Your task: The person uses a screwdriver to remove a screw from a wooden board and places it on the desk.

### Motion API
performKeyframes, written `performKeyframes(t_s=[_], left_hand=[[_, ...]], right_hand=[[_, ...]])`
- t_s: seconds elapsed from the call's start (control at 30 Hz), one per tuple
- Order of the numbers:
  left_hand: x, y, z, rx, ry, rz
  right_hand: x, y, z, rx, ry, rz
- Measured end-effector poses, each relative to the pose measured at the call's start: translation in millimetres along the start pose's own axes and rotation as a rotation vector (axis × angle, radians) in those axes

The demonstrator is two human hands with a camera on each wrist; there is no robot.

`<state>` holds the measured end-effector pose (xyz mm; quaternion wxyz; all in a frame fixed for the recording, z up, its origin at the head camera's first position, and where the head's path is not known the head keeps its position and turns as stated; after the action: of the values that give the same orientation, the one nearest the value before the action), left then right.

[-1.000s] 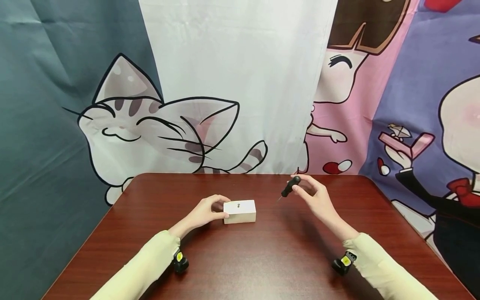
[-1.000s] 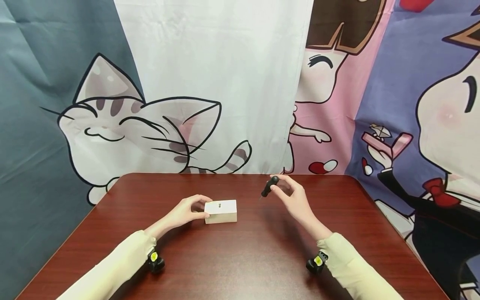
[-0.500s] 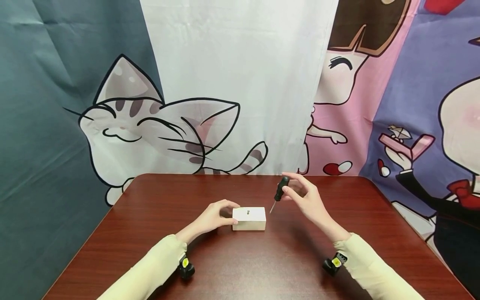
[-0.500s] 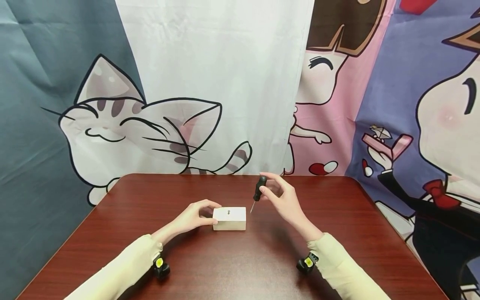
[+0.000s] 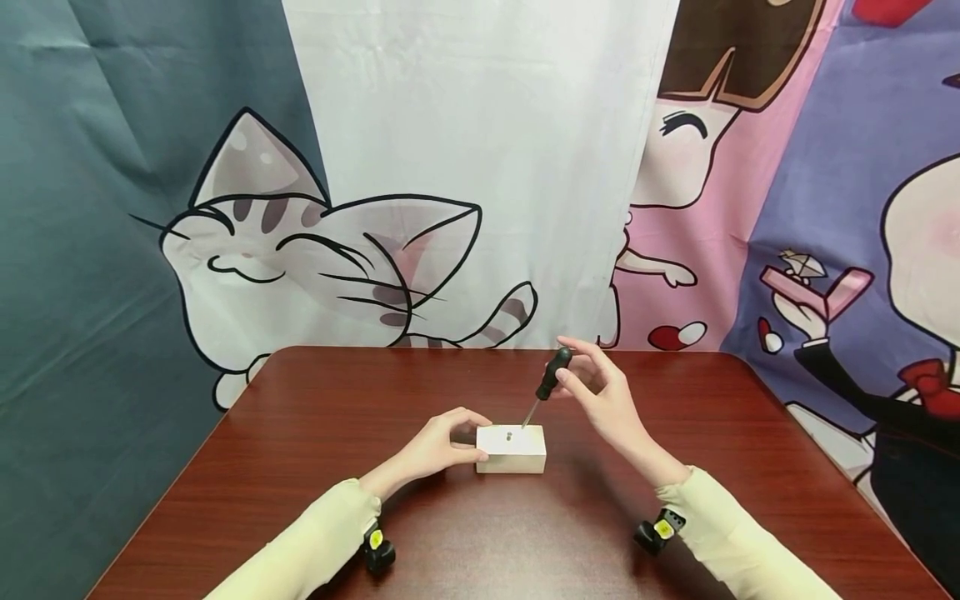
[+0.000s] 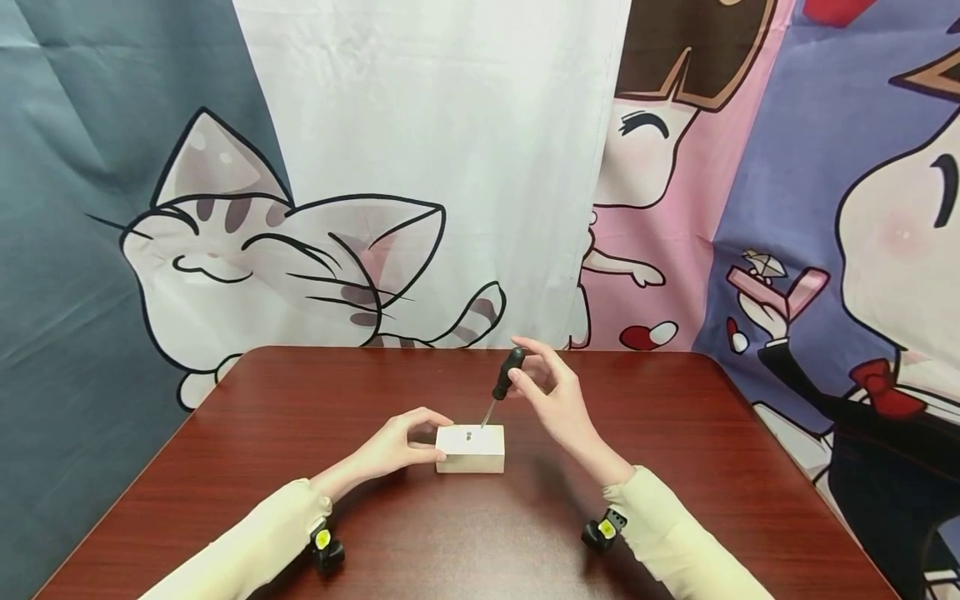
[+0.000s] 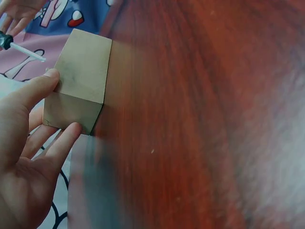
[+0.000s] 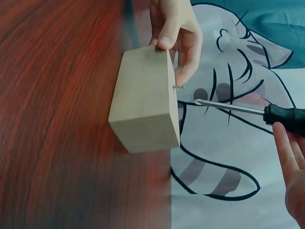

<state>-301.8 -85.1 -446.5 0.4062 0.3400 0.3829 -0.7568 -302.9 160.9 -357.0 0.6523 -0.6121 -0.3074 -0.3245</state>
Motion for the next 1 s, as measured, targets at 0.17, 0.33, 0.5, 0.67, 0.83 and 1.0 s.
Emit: performKeyframes(t_s=[0.17, 0.33, 0.5, 0.67, 0.83, 1.0], left_hand=[[-5.0, 3.3, -4.7, 0.006, 0.004, -0.002], [-1.3, 4.0, -6.2, 0.008, 0.002, -0.022], [-1.8, 6.3, -7.0, 0.015, 0.039, -0.022], [-3.6, 8.6, -7.2, 0.037, 0.071, 0.002], [-5.0, 10.8, -7.3, 0.052, 0.075, 0.016], [-4.1, 11.6, -8.3, 0.046, 0.094, 0.005]], right_hand=[[3.1, 4.0, -3.7, -0.015, 0.0, 0.004], [2.9, 8.6, -8.4, -0.011, -0.019, 0.006], [0.4, 12.3, -12.2, -0.015, -0.022, 0.008], [-0.1, 14.1, -14.6, -0.014, -0.01, 0.021], [0.2, 14.6, -15.2, -0.031, 0.019, 0.016], [-0.2, 12.9, -13.2, -0.091, 0.05, -0.03]])
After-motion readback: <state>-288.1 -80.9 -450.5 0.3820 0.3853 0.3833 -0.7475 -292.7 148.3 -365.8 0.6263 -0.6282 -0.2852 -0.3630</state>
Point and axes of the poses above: each hand's wrist, its own y-axis away from the middle knuckle, its own z-axis out of the back of the hand, x = y × z, the point moved 5 cm from there along -y, towards the middle knuckle, and after that the axes turned 11 degrees about -x, right-handed, at the moved point
